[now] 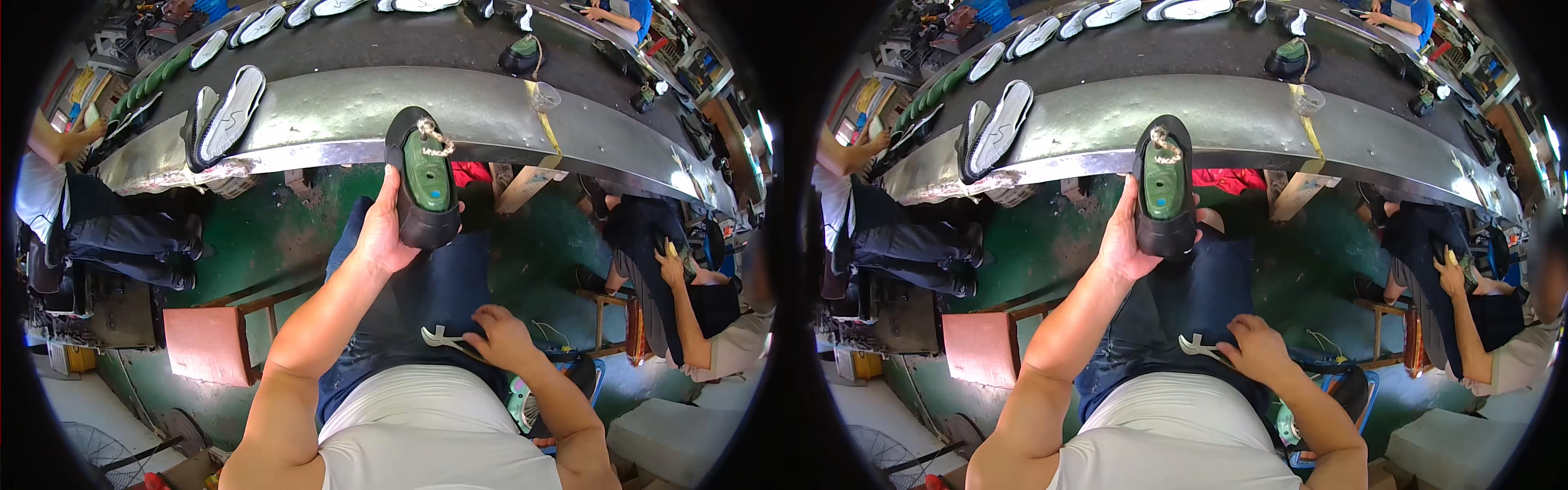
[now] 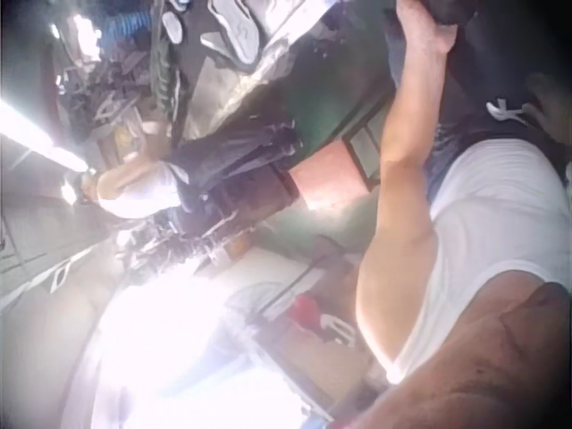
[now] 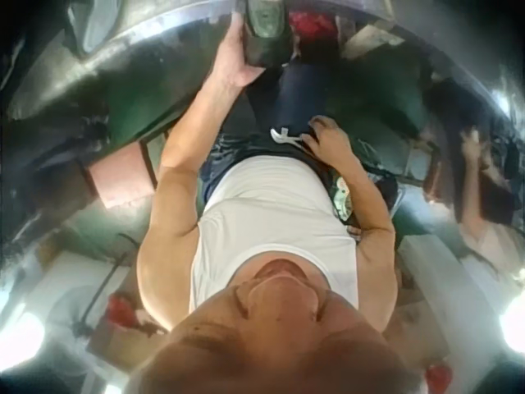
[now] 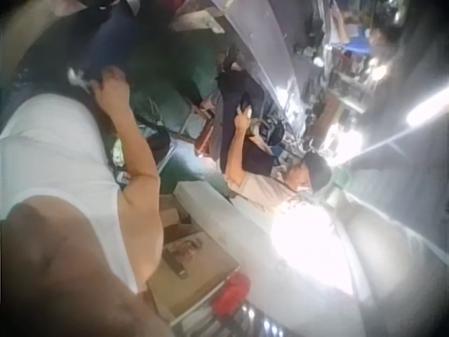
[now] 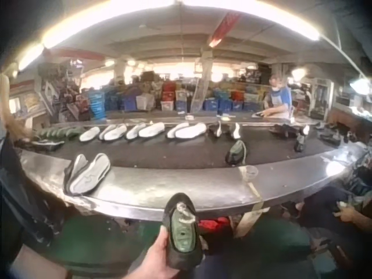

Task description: The recorder uses a scraping tool to clean or level the bottom of a shoe during assembly.

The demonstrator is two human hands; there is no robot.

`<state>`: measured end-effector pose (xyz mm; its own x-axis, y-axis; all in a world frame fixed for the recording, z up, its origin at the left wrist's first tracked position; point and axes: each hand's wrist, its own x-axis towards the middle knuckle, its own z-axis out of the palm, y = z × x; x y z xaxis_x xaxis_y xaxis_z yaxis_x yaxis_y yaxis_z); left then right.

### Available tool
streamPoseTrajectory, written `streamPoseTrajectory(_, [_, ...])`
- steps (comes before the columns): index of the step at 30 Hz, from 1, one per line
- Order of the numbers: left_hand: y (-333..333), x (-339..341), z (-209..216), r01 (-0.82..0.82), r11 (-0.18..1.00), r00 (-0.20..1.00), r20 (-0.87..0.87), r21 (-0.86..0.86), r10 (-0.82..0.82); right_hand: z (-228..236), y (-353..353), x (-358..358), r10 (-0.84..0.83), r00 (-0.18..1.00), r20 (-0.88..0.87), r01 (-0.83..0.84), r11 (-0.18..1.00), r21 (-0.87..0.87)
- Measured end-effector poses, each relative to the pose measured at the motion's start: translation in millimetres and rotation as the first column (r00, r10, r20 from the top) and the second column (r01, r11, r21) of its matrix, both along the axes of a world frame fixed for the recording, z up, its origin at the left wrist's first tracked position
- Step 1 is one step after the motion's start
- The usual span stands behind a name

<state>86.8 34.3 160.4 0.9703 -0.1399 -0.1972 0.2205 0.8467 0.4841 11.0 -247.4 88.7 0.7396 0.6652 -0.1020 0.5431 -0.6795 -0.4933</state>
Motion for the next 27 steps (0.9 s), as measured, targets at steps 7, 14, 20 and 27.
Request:
streamPoseTrajectory(7, [3.0, 6.5, -3.2, 0.012, 1.0, 1.0, 0.014, -0.023, -0.012, 26.8, 25.4, 43.5, 0.018, 0.996, 0.082, -0.036, 0.972, 0.234])
streamPoseTrajectory(14, [18.4, 10.7, -28.8, 0.088, 0.993, 0.995, 0.04, 0.073, -0.091, 25.2, 46.2, 78.7, 0.04, 0.992, 0.123, -0.082, 0.928, 0.363])
streamPoseTrajectory(20, [31.8, 77.8, -11.8, 0.073, 0.978, 0.991, 0.096, 0.194, -0.093, -10.4, 41.4, 107.6, -0.003, 1.0, 0.003, 0.002, 0.957, 0.29])
streamPoseTrajectory(27, [54.8, 307.6, 49.3, 0.042, 0.947, 0.986, 0.14, 0.319, -0.091, -38.8, 54.3, 143.5, -0.015, 0.994, -0.104, 0.05, 0.939, 0.34])
